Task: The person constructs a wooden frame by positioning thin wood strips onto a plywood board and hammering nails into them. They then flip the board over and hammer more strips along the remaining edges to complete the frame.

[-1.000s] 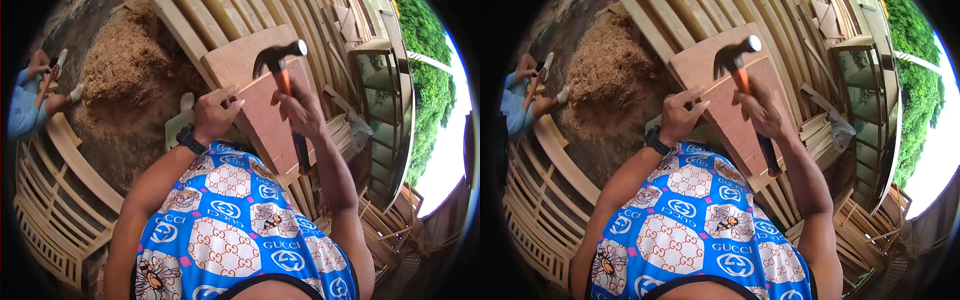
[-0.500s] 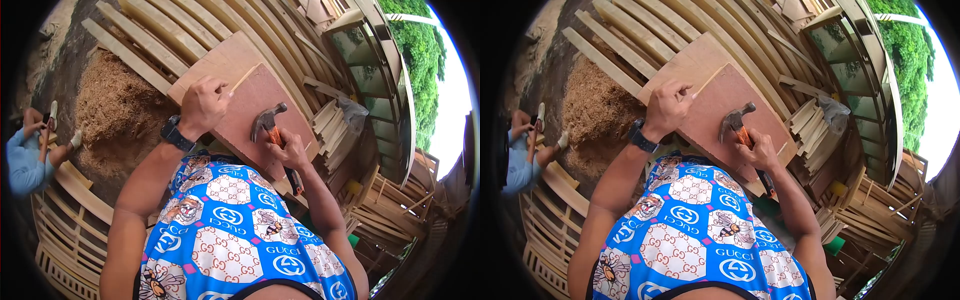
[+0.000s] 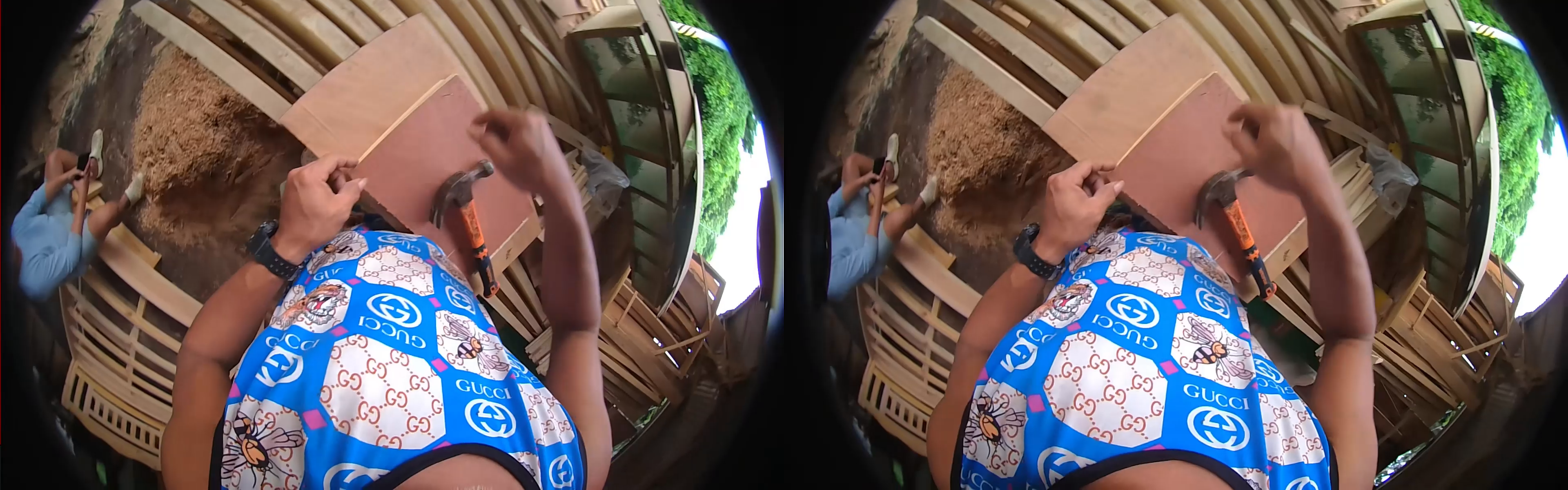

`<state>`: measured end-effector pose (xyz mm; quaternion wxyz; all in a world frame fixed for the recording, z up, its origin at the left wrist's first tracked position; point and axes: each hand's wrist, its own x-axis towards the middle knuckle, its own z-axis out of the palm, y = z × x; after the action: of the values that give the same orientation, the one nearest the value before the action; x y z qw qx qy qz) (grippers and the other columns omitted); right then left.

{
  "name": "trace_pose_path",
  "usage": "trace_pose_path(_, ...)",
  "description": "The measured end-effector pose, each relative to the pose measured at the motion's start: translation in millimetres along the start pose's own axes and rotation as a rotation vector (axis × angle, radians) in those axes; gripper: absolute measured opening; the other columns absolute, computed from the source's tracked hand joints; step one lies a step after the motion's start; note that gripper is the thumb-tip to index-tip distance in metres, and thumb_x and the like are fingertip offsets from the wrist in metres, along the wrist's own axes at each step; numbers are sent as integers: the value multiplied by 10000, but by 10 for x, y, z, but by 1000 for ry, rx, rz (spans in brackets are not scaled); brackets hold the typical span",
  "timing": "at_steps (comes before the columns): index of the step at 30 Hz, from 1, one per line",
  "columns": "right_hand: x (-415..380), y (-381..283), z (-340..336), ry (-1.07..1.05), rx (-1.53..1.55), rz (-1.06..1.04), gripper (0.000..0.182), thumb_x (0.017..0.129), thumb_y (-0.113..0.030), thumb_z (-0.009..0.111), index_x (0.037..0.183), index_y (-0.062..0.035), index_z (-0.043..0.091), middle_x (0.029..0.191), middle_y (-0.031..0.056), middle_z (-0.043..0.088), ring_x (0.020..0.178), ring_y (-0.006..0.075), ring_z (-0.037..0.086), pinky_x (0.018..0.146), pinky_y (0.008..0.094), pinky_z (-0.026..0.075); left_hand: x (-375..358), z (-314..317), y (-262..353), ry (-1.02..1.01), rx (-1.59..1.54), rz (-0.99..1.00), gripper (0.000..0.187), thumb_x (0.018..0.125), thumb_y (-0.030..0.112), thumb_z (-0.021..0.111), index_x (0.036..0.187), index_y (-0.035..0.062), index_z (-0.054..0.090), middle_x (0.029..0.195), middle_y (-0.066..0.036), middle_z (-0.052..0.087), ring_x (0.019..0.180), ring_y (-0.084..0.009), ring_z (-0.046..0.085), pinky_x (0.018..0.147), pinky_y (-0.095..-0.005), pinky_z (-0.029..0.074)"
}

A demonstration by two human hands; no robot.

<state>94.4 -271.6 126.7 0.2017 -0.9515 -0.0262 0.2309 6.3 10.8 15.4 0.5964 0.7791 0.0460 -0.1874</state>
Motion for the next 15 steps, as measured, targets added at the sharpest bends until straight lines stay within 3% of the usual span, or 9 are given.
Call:
trace_pose_path(3, 627, 55, -19, 18, -122, -49, 312, 896, -243, 683, 1062, 5, 774, 837, 249, 737, 832, 329, 766, 805, 446, 591, 84, 139, -23, 50, 43, 17, 261, 838, 126, 798, 1056, -13, 758, 653, -93, 669, 566, -185, 648, 576, -337, 511)
trace_pose_path(4, 584, -93, -42, 55, -177, -99, 293, 889, -220, 665, 1049, -3, 782, 842, 242, 744, 845, 334, 763, 814, 450, 589, -120, 105, -3, 74, 30, 47, 261, 838, 126, 798, 1056, -13, 758, 653, -93, 669, 566, -185, 648, 576, -337, 511)
trace_pose_path(6, 797, -127, -44, 55, -215, -131, 279, 881, -196, 648, 1035, -12, 789, 847, 234, 751, 858, 339, 760, 823, 454, 588, -150, 137, -2, 70, 19, 56, 306, 854, 113, 813, 1104, -48, 745, 654, -45, 634, 592, -83, 567, 563, -281, 466)
trace_pose_path(10, 959, -223, -102, -61, -293, -94, 283, 828, -112, 581, 971, -50, 818, 890, 190, 772, 863, 366, 745, 828, 446, 590, -213, 216, -11, 96, -14, 40, 295, 853, 103, 814, 1100, -43, 745, 653, -53, 635, 583, -87, 564, 553, -281, 459)
trace_pose_path(15, 909, -182, -148, -194, -311, -284, 261, 871, -114, 610, 1013, -82, 826, 916, 171, 777, 911, 344, 744, 863, 444, 584, -295, 235, -48, 169, -13, 175, 296, 842, 56, 814, 1115, -40, 753, 654, -81, 639, 558, -117, 565, 540, -282, 456)
